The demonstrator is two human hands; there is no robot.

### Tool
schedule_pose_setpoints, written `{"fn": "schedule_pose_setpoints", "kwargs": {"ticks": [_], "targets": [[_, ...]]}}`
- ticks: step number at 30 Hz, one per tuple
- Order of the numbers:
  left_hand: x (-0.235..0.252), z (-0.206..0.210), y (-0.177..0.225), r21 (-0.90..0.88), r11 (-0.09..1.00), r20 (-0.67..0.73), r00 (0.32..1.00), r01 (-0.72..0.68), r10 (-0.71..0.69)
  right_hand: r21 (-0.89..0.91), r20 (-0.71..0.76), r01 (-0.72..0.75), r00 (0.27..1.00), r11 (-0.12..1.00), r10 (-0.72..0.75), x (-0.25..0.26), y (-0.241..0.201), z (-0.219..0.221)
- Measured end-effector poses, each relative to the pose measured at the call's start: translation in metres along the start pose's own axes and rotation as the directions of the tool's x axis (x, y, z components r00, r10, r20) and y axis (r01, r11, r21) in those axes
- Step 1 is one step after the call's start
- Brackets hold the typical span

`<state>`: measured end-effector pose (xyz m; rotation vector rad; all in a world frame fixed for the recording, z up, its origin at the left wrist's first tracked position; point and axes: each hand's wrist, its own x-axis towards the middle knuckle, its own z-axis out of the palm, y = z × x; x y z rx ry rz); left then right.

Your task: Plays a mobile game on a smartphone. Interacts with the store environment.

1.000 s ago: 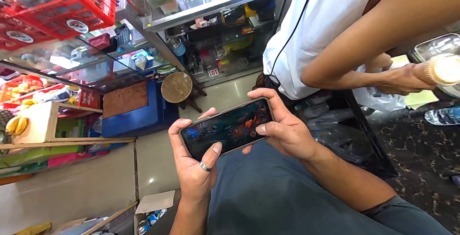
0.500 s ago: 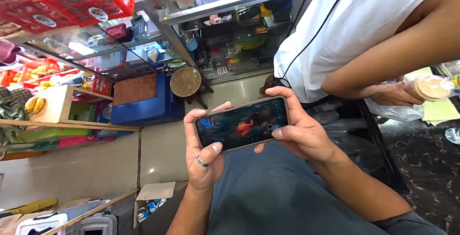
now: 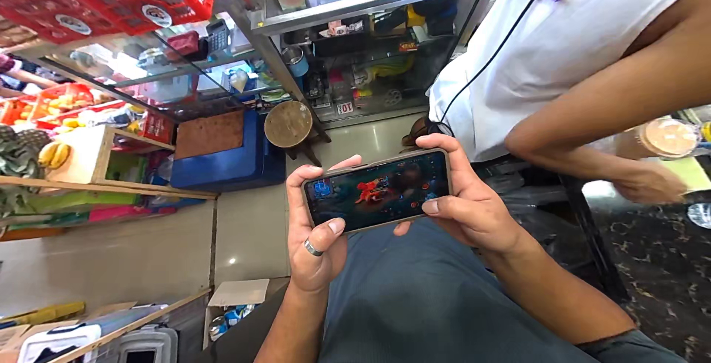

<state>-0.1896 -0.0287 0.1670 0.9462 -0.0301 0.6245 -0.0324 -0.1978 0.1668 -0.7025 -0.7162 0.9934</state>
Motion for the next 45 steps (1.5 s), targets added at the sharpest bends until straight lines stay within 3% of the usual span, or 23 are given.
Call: {"fn": "schedule_pose_setpoints", "kwargs": {"ticks": [5,15,39,45], "targets": [[-0.001,0.002,0.0,0.025,1.0,0.003,1.0,0.0,0.0,-0.097,-0.096,-0.006,0.995,0.995,-0.004,-0.001,0.001,0.006],[0.0,0.002,-0.001,0.003,1.0,0.0,1.0,-0.004,0.004,0.038,0.024,-0.015,1.0,0.999,0.015,-0.002,0.0,-0.004],[0.002,0.004,-0.001,-0.022,1.0,-0.053,0.998,0.012,-0.013,0.005,-0.002,-0.007,1.0,1.0,0.007,-0.001,-0.001,-0.004],[0.001,0.0,0.0,-0.077,0.997,0.016,1.0,0.019,-0.018,0.006,-0.002,-0.011,1.0,1.0,0.011,-0.001,-0.001,-0.003]]}}
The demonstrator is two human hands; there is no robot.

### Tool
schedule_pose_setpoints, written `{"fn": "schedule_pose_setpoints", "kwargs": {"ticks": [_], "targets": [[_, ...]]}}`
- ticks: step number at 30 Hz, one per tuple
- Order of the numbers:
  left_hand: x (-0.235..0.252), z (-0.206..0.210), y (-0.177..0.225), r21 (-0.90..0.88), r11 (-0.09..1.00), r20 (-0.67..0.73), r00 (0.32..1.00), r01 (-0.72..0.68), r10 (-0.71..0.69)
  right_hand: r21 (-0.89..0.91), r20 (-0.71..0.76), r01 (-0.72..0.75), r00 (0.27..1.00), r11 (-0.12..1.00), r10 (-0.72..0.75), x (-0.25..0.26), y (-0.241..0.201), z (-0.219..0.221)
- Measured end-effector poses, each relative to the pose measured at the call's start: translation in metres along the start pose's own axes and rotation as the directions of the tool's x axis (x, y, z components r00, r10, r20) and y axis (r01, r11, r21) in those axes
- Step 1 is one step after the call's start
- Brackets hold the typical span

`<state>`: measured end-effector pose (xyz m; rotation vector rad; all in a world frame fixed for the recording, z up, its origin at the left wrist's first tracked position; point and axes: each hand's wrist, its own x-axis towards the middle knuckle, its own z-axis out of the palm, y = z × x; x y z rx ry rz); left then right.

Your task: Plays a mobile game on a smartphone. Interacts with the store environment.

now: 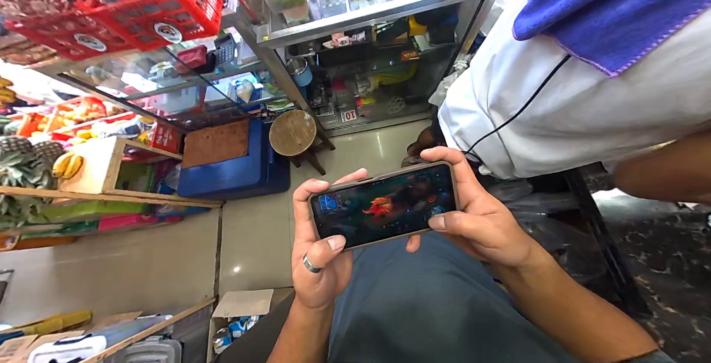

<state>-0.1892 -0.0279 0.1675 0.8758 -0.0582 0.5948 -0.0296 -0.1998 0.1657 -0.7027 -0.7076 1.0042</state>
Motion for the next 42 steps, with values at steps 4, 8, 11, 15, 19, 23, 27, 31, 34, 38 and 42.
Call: {"fn": "schedule_pose_setpoints", "kwargs": {"ticks": [4,8,11,15,19,23,27,31,34,38,42], "targets": [[-0.0003,0.0003,-0.0004,0.094,0.996,-0.012,1.0,-0.001,0.002,0.016,0.002,-0.004,1.0,1.0,0.004,-0.0006,-0.0015,-0.0001],[-0.0011,-0.0018,-0.0006,0.186,0.983,0.019,1.0,0.002,-0.006,0.0,-0.008,-0.001,1.0,1.0,0.001,-0.0011,-0.0034,-0.0007],[-0.0008,-0.0023,-0.001,0.216,0.976,0.036,0.999,-0.006,-0.001,-0.002,-0.004,-0.003,1.0,1.0,0.003,-0.0014,-0.0044,-0.0012],[-0.001,-0.0021,-0.001,0.203,0.979,0.034,0.999,0.004,-0.011,0.019,0.01,-0.005,1.0,1.0,0.005,-0.0021,-0.0036,-0.0025],[-0.0019,-0.001,-0.0007,0.163,0.986,0.018,1.0,0.017,-0.02,-0.001,-0.011,-0.009,1.0,1.0,0.009,-0.0022,-0.0041,-0.0005],[-0.0014,0.0011,-0.0004,0.149,0.989,0.002,1.0,0.014,-0.015,0.004,0.005,-0.009,1.0,1.0,0.009,-0.0021,-0.0035,-0.001],[-0.0014,0.0002,-0.0005,0.138,0.99,0.007,1.0,0.018,-0.019,0.022,0.016,-0.006,1.0,1.0,0.005,-0.002,-0.0026,-0.0014],[-0.0012,0.0001,-0.0004,0.194,0.981,0.011,1.0,0.011,-0.013,0.013,-0.004,-0.007,1.0,1.0,0.007,-0.0016,-0.0026,-0.0007],[-0.0011,-0.0011,-0.0004,0.216,0.976,0.027,1.0,0.007,-0.013,0.004,-0.008,-0.01,1.0,1.0,0.01,-0.002,-0.0033,-0.0011],[-0.0013,-0.0009,-0.0006,0.171,0.985,0.031,0.999,0.009,-0.015,0.014,0.005,-0.007,1.0,1.0,0.007,-0.0022,-0.0027,-0.0019],[-0.0016,-0.0006,-0.0007,0.136,0.991,0.015,1.0,0.019,-0.021,-0.001,-0.012,-0.006,1.0,1.0,0.006,-0.0021,-0.0023,-0.0014]]}}
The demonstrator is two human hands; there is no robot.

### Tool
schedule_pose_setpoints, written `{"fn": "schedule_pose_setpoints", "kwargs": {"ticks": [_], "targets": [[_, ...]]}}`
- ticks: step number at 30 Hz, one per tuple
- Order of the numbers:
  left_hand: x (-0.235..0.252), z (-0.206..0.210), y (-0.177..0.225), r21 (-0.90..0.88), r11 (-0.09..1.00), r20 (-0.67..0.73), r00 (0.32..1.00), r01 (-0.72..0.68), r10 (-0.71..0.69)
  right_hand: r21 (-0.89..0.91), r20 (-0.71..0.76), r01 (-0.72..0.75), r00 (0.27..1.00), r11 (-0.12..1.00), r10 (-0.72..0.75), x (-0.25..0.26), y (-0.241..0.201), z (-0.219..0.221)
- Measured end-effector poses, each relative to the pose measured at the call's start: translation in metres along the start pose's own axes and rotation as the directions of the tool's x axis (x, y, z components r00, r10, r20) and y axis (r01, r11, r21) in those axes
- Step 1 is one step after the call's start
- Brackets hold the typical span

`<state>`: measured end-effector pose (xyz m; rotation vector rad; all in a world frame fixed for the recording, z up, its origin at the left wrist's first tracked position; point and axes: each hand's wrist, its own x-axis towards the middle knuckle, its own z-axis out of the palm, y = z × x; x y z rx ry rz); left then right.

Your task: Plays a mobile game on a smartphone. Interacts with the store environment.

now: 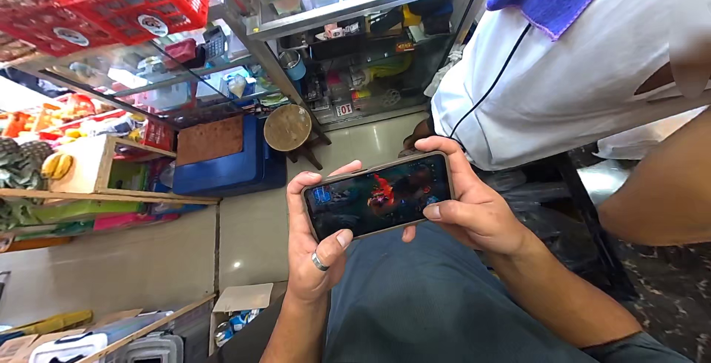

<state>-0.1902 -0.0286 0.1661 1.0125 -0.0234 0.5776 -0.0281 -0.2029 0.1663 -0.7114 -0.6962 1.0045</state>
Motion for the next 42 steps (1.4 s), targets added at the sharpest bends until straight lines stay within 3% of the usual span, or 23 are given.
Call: {"fn": "schedule_pose_setpoints", "kwargs": {"ticks": [9,20,28,42], "targets": [[0.0001,0.001,0.0006,0.067,0.998,-0.01,1.0,-0.011,0.012,0.0,0.008,0.007,1.0,1.0,-0.007,0.0003,0.0001,0.0001],[0.0008,0.0,0.001,-0.025,1.0,-0.001,1.0,-0.005,0.005,0.0,0.013,0.012,1.0,1.0,-0.012,0.0018,0.0008,0.001],[0.0022,0.0081,-0.0001,0.009,1.0,-0.144,0.99,-0.005,0.006,-0.043,0.005,0.009,1.0,0.999,-0.009,0.0021,0.002,0.0021],[0.0024,0.0078,-0.0005,0.002,1.0,-0.175,0.984,-0.019,0.019,-0.016,0.022,-0.007,1.0,1.0,0.008,0.003,0.0025,0.0021]]}}
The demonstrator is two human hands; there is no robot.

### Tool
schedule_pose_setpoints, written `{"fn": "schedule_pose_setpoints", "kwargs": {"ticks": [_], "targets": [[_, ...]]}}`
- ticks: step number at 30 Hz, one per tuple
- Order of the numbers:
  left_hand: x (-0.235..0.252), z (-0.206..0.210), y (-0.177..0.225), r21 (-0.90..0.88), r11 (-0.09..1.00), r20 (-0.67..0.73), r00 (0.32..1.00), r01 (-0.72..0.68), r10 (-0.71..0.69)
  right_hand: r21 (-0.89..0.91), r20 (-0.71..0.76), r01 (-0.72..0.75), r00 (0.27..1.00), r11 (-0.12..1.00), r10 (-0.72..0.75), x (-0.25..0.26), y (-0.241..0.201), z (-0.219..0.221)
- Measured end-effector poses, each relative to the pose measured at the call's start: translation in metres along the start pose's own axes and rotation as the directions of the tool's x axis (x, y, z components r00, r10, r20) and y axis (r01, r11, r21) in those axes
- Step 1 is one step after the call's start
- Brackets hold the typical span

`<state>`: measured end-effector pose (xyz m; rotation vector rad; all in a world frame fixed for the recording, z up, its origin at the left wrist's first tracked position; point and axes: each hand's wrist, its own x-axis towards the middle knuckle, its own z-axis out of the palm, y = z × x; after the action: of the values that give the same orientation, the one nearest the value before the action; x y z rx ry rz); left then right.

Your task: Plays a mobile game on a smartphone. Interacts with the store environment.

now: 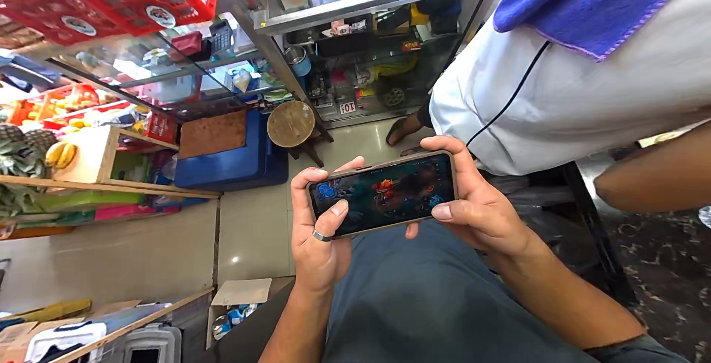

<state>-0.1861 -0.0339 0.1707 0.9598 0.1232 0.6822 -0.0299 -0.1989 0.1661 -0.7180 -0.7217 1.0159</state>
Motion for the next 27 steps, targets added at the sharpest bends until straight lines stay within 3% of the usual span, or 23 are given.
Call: {"fn": "schedule_pose_setpoints", "kwargs": {"ticks": [10,18,27], "targets": [[0.0,0.001,-0.001,0.028,1.0,-0.021,1.0,-0.012,0.012,-0.035,-0.08,-0.027,0.997,0.999,0.024,0.002,-0.001,0.003],[-0.003,0.006,-0.008,0.172,0.978,0.035,0.993,-0.117,0.112,-0.078,-0.401,-0.022,0.916,0.997,-0.011,0.009,0.005,0.013],[-0.003,0.005,-0.011,0.163,0.982,0.001,0.995,-0.098,0.099,-0.075,-0.423,-0.023,0.906,0.997,-0.011,0.01,0.007,0.014]]}}
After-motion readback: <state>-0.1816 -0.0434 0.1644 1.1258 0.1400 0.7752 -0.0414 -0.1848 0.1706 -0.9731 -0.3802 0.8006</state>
